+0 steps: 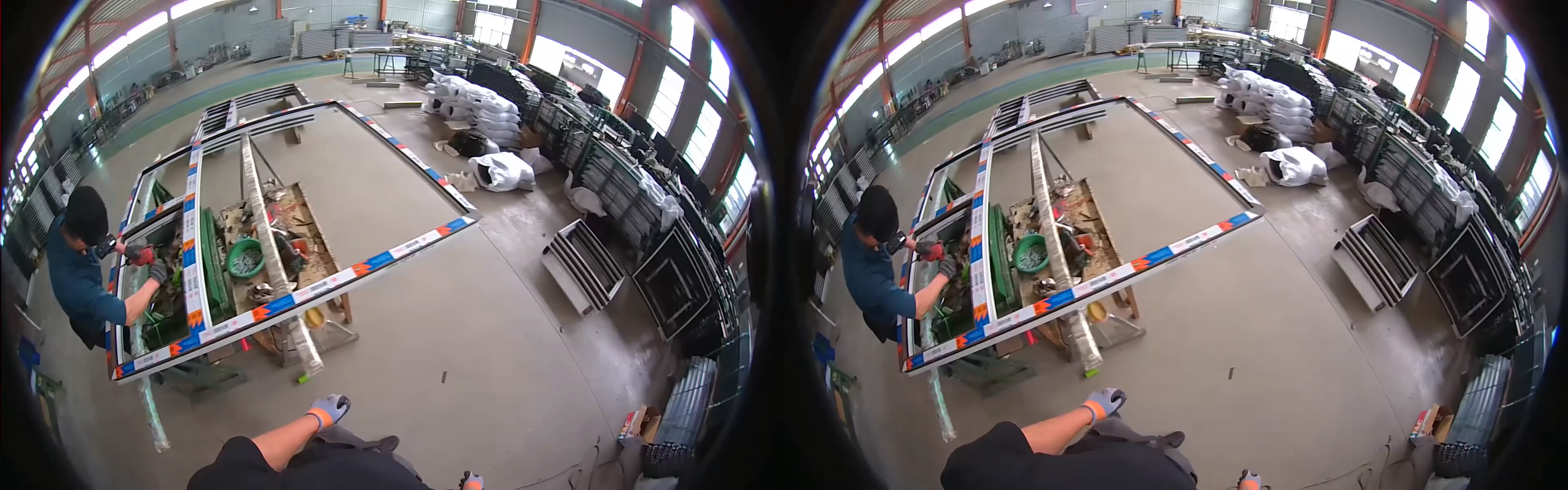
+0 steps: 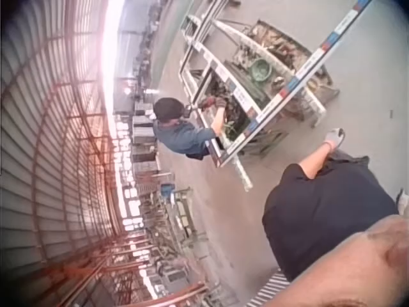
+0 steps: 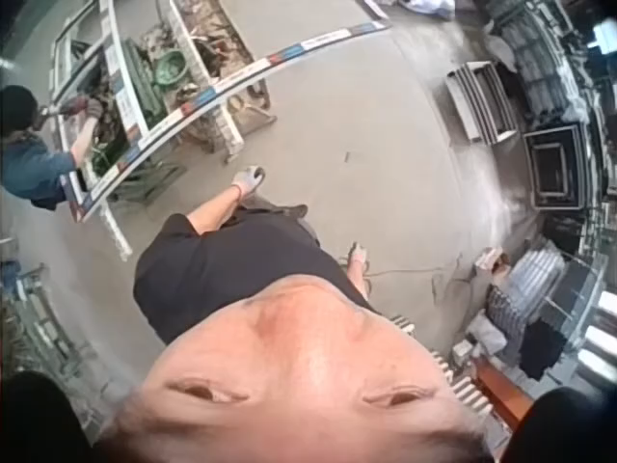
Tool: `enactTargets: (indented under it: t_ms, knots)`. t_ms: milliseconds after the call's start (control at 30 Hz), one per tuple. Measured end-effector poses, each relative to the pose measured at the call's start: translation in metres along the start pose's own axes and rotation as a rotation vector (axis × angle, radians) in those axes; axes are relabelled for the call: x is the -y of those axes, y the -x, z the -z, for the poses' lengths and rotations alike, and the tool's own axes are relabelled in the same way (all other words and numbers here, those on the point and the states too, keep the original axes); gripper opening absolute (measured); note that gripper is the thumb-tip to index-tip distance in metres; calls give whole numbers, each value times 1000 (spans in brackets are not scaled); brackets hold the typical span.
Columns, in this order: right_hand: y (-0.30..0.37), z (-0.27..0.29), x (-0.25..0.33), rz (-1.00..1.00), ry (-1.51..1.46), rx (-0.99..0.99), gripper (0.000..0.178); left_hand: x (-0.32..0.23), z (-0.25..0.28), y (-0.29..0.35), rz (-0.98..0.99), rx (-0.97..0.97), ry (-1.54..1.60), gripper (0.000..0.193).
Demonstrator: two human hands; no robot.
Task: The person is assembling and moving large metal frames in an industrial fabrication setting.
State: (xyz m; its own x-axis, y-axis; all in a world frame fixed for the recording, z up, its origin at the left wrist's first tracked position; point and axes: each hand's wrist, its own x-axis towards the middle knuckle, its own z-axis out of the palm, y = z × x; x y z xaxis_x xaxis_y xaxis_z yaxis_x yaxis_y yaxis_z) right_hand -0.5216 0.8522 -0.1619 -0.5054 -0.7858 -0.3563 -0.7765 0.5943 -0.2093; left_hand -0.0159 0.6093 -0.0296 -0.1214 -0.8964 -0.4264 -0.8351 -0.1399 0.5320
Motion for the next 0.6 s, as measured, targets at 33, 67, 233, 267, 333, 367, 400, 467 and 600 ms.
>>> enactTargets:
  t_ms: [33,67,233,267,333,367,400,467,600]
  knots:
    - [-32,-4,-6,-312,-424,24,20,-26,5,-12,-65,13,14,34]
    - [-52,-3,-12,-624,-862,34,18,-49,7,-27,-106,36,3,34]
    - [-148,35,77,-357,-1036,-11,16,-89,37,-71,-214,-46,-4,30]
    - [-162,49,100,-217,-799,-63,17,-91,39,-83,-219,-89,-1,29]
    - [-188,69,113,-93,-556,-133,22,-106,48,-113,-244,-117,-12,28]
    - [-203,76,117,-116,-580,-124,22,-109,49,-135,-275,-193,-27,27]
    - [-216,84,119,-139,-603,-114,24,-115,49,-156,-305,-270,-40,26]
    - [-236,104,123,-172,-512,-105,24,-129,64,-195,-277,-292,-17,27]
    - [-266,65,115,-303,-637,-154,15,-177,90,-289,-405,-582,-112,31]
